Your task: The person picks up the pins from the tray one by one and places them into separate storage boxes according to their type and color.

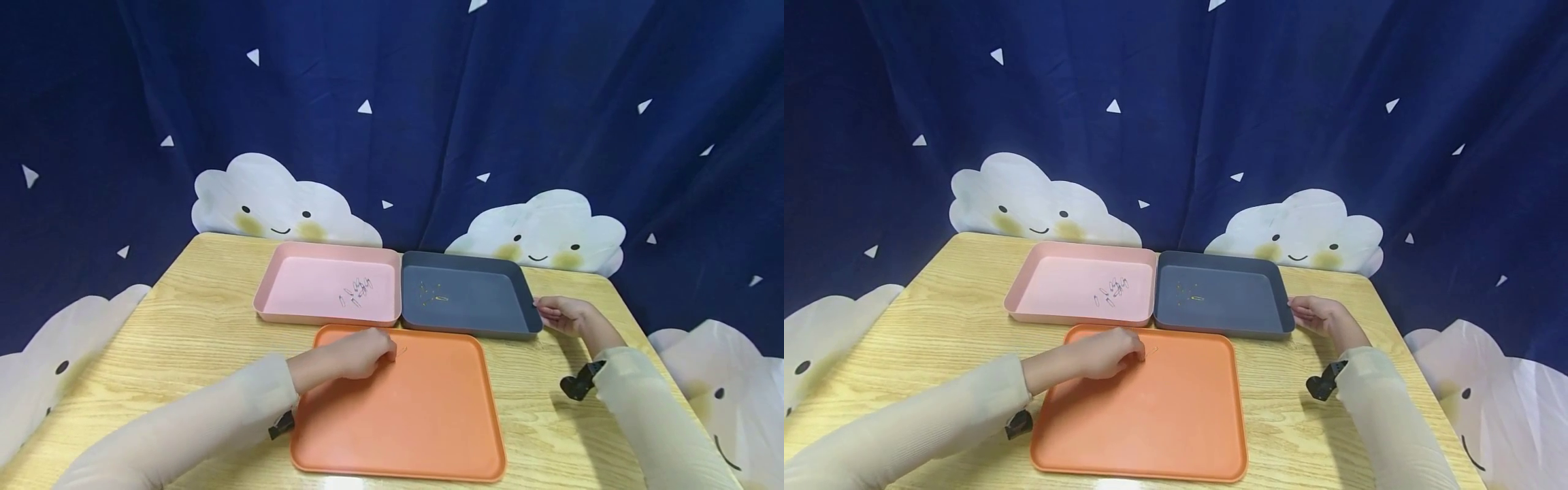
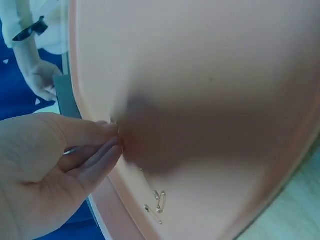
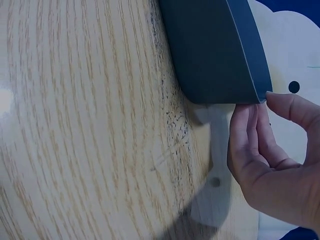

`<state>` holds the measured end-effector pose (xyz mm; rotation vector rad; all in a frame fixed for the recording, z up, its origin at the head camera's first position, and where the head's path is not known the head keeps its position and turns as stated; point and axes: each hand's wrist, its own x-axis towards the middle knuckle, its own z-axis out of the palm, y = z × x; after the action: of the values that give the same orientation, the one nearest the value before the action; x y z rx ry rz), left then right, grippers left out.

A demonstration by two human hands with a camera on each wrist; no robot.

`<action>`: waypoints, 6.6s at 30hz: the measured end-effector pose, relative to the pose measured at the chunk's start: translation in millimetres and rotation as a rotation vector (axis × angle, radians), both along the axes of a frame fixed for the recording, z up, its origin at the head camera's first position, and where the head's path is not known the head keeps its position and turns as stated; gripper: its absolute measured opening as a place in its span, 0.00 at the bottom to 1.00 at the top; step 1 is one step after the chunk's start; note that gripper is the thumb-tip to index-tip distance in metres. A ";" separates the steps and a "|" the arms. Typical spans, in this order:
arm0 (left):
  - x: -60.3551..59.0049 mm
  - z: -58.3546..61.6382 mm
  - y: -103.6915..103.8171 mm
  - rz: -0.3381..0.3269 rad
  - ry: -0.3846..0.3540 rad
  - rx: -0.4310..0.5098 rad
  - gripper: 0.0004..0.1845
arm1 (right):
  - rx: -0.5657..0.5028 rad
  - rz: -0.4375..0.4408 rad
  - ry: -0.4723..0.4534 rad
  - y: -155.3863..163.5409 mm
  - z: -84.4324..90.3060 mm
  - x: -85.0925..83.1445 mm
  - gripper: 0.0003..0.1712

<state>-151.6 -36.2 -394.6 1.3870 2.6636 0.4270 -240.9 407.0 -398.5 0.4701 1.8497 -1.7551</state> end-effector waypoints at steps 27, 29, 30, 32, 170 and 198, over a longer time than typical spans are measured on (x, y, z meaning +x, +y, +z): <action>-9.7 -1.3 9.4 -0.143 0.208 -0.271 0.11 | -0.022 0.016 0.018 0.1 4.9 3.8 0.20; -9.4 -3.4 9.3 -0.114 0.128 -0.209 0.09 | -0.027 0.012 0.013 -0.8 4.7 4.9 0.20; -9.3 -4.8 9.2 -0.090 0.071 -0.162 0.09 | -0.028 0.011 0.010 -0.9 4.4 5.4 0.20; -9.5 -7.3 8.9 -0.017 -0.081 -0.038 0.08 | -0.019 0.007 0.007 -1.6 3.4 5.9 0.20; -4.8 5.8 44.5 0.373 -0.091 0.024 0.14 | -0.024 0.055 -0.008 -2.8 6.7 0.1 0.19; 5.1 -7.6 60.5 0.267 0.206 -0.276 0.07 | 0.026 0.054 0.024 -0.3 4.5 2.0 0.20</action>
<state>-146.4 24.3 -402.2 1.0528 2.9436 -0.0697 -238.9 406.7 -394.1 0.4077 1.8862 -1.7099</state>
